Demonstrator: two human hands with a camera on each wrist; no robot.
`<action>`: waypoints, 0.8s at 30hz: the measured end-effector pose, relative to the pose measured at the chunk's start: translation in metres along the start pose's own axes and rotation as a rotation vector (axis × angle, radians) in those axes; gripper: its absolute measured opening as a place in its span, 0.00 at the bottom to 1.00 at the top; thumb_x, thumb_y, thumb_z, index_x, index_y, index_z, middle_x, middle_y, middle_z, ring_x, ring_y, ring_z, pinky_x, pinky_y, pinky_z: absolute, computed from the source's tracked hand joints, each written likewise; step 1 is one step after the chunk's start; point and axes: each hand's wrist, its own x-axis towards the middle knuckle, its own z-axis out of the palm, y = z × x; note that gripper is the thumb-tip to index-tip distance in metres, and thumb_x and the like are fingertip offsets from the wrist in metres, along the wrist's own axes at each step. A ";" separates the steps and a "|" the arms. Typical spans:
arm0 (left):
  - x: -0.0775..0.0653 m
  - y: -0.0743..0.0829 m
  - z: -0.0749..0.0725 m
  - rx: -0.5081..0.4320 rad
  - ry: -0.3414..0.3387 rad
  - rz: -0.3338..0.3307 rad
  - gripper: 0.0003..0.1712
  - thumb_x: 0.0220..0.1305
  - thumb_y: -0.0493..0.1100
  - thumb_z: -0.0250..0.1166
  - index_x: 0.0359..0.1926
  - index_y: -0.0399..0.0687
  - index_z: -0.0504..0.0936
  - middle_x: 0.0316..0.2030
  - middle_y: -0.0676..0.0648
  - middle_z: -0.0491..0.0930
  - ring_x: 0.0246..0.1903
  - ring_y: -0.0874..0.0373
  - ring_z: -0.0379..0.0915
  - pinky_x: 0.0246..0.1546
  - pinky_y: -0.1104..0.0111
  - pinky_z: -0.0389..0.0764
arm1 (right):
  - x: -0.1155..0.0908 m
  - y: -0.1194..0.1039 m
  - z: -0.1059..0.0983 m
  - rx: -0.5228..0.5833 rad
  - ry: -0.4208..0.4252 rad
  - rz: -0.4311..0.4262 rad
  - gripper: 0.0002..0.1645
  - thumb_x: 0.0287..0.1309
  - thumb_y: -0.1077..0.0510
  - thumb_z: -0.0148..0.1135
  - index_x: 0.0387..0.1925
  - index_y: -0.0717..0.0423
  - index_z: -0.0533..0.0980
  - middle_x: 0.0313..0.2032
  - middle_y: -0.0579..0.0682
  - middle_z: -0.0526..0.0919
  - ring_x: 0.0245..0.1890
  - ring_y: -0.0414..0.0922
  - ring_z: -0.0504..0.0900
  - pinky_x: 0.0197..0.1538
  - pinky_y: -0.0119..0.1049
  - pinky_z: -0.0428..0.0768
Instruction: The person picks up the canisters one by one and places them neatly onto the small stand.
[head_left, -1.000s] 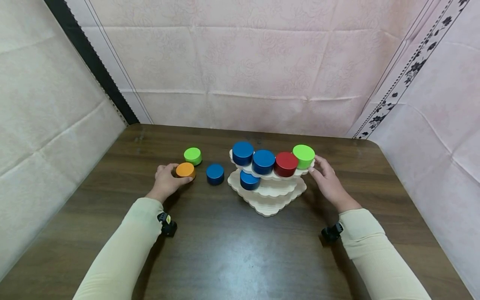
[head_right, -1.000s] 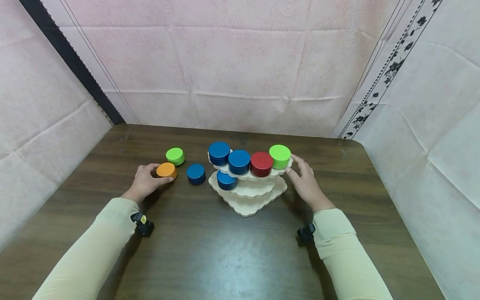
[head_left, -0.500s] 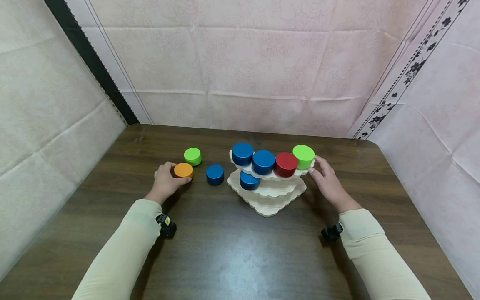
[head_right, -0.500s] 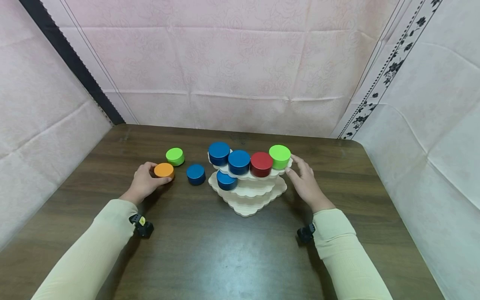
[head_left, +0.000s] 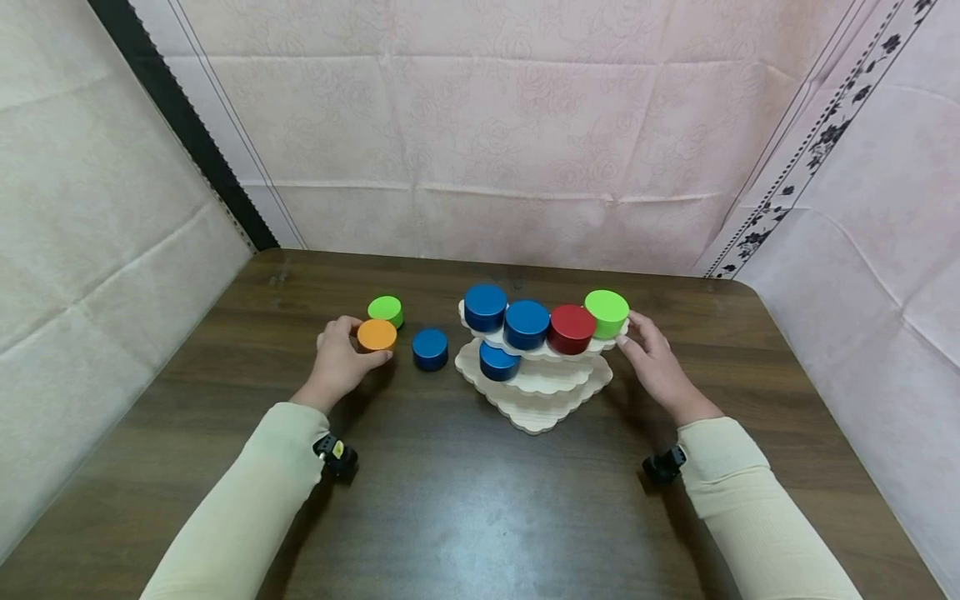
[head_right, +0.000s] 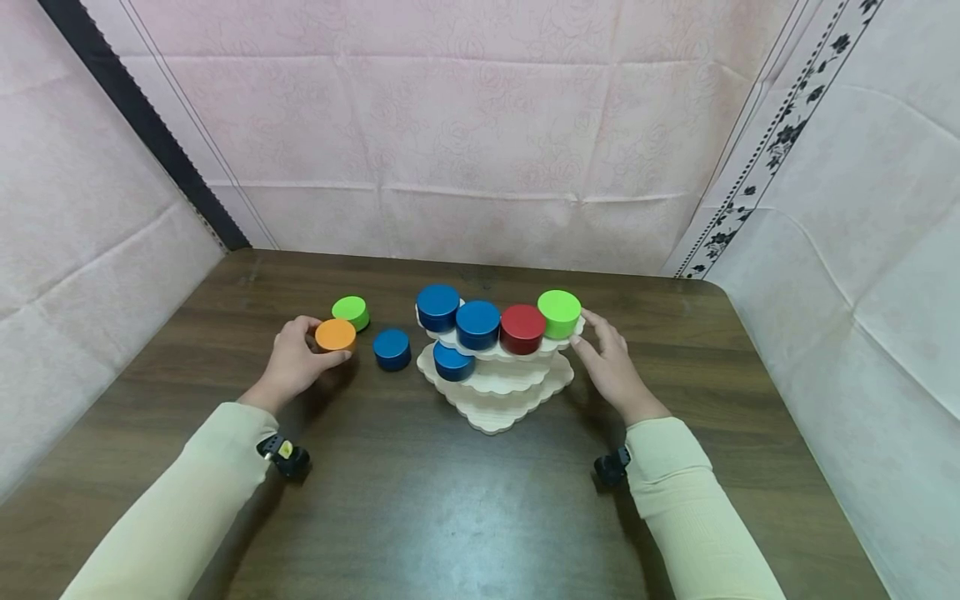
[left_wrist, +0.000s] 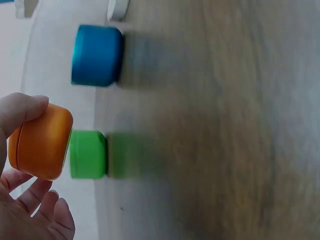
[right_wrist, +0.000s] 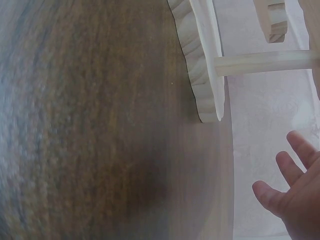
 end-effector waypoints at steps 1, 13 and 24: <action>-0.001 0.003 0.000 -0.001 0.003 0.010 0.37 0.57 0.45 0.70 0.61 0.34 0.63 0.58 0.34 0.63 0.56 0.39 0.54 0.55 0.49 0.66 | 0.000 0.000 0.000 -0.002 0.000 0.003 0.32 0.72 0.55 0.44 0.72 0.62 0.53 0.65 0.66 0.61 0.66 0.61 0.59 0.66 0.62 0.56; -0.023 0.035 0.010 -0.036 0.022 0.146 0.35 0.53 0.43 0.74 0.57 0.34 0.67 0.52 0.36 0.66 0.53 0.42 0.57 0.52 0.50 0.67 | 0.000 0.001 0.000 -0.012 0.001 0.006 0.32 0.72 0.54 0.44 0.72 0.62 0.53 0.65 0.66 0.61 0.66 0.61 0.58 0.66 0.62 0.55; -0.047 0.060 0.026 -0.086 0.019 0.245 0.33 0.47 0.41 0.76 0.50 0.35 0.69 0.48 0.38 0.67 0.50 0.45 0.60 0.48 0.53 0.68 | -0.001 -0.002 -0.001 -0.013 -0.013 0.027 0.33 0.73 0.52 0.43 0.73 0.59 0.51 0.67 0.65 0.59 0.68 0.61 0.56 0.65 0.65 0.54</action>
